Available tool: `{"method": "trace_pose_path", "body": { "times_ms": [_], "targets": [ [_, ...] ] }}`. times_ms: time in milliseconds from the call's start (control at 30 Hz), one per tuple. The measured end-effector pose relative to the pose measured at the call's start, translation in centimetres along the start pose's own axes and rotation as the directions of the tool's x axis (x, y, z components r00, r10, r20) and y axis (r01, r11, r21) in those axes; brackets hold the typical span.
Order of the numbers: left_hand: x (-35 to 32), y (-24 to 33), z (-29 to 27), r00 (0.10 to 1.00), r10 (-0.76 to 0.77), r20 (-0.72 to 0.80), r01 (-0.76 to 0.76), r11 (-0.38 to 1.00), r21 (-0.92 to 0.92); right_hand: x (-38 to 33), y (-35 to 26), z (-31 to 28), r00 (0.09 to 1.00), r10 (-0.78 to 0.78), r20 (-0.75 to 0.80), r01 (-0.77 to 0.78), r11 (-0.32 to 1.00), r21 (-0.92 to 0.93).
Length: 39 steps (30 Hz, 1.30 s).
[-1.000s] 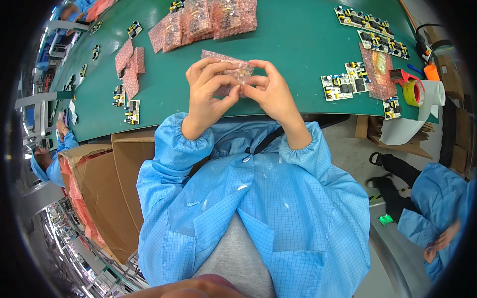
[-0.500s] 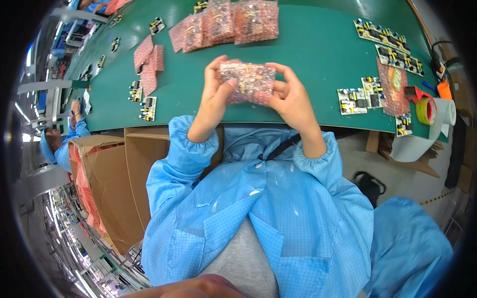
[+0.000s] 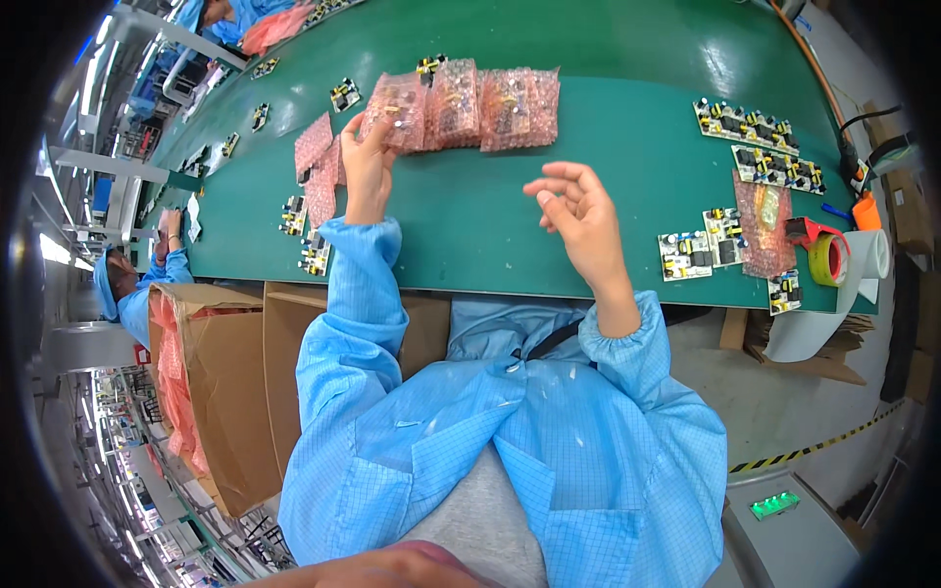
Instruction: The recorder is placing small green circuit boards into pink anti-static bubble wrap bags individually at a manufacturing workstation.
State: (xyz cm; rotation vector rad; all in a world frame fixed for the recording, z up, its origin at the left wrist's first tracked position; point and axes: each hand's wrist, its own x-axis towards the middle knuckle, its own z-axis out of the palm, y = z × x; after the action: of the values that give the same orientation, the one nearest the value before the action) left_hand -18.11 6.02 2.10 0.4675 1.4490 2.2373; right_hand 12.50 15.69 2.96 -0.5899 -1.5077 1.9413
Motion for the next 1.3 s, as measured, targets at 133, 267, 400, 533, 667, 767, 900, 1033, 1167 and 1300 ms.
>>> {"method": "trace_pose_path", "body": {
  "times_ms": [133, 267, 400, 533, 667, 767, 900, 1033, 1167, 1300],
  "targets": [
    [2.0, 0.0, 0.2, 0.999, 0.001, 0.054, -0.024, 0.906, 0.422, -0.4, -0.6, -0.3, 1.0, -0.002, 0.031, 0.002, 1.0, 0.003],
    [1.3, 0.4, 0.1, 0.932, 0.278, 0.233, -0.33, 0.378, 0.865, 2.2, -3.4, -0.2, 0.997, -0.075, 0.012, 0.075, 0.997, -0.015],
    [2.2, -1.2, -2.0, 0.889, 0.395, 0.233, -0.403, 0.431, 0.808, 7.4, -8.5, 2.6, 0.975, -0.176, 0.135, 0.21, 0.928, -0.309],
    [2.0, -1.5, -1.8, 0.852, 0.506, 0.136, -0.464, 0.606, 0.646, 17.7, -9.6, 6.1, 0.953, -0.162, 0.255, 0.299, 0.619, -0.726],
    [2.3, -1.4, -1.7, 0.725, 0.669, 0.161, -0.612, 0.52, 0.596, 30.4, -5.0, 10.8, 0.965, -0.086, 0.249, 0.262, 0.223, -0.939],
    [2.4, -1.2, -1.7, 0.684, 0.708, 0.176, -0.624, 0.443, 0.644, 35.1, -1.3, 14.6, 0.963, 0.222, 0.155, 0.122, 0.157, -0.98],
    [2.8, -1.4, -1.0, 0.661, 0.723, 0.203, -0.678, 0.459, 0.575, 38.7, 5.0, 14.8, 0.917, 0.376, 0.135, 0.207, -0.159, -0.965],
    [2.4, -0.6, -2.4, 0.637, 0.76, 0.132, -0.681, 0.474, 0.558, 39.9, 5.7, 17.4, 0.922, 0.386, 0.035, 0.076, -0.092, -0.993],
    [2.8, -1.9, -0.8, 0.646, 0.76, 0.077, -0.697, 0.545, 0.466, 41.9, 6.8, 11.2, 0.976, 0.217, 0.021, 0.045, -0.105, -0.993],
    [2.0, -1.1, -1.7, 0.654, 0.755, -0.047, -0.601, 0.556, 0.574, 36.5, -2.8, 12.5, 0.98, -0.103, 0.17, 0.181, 0.105, -0.978]
  ]
}}
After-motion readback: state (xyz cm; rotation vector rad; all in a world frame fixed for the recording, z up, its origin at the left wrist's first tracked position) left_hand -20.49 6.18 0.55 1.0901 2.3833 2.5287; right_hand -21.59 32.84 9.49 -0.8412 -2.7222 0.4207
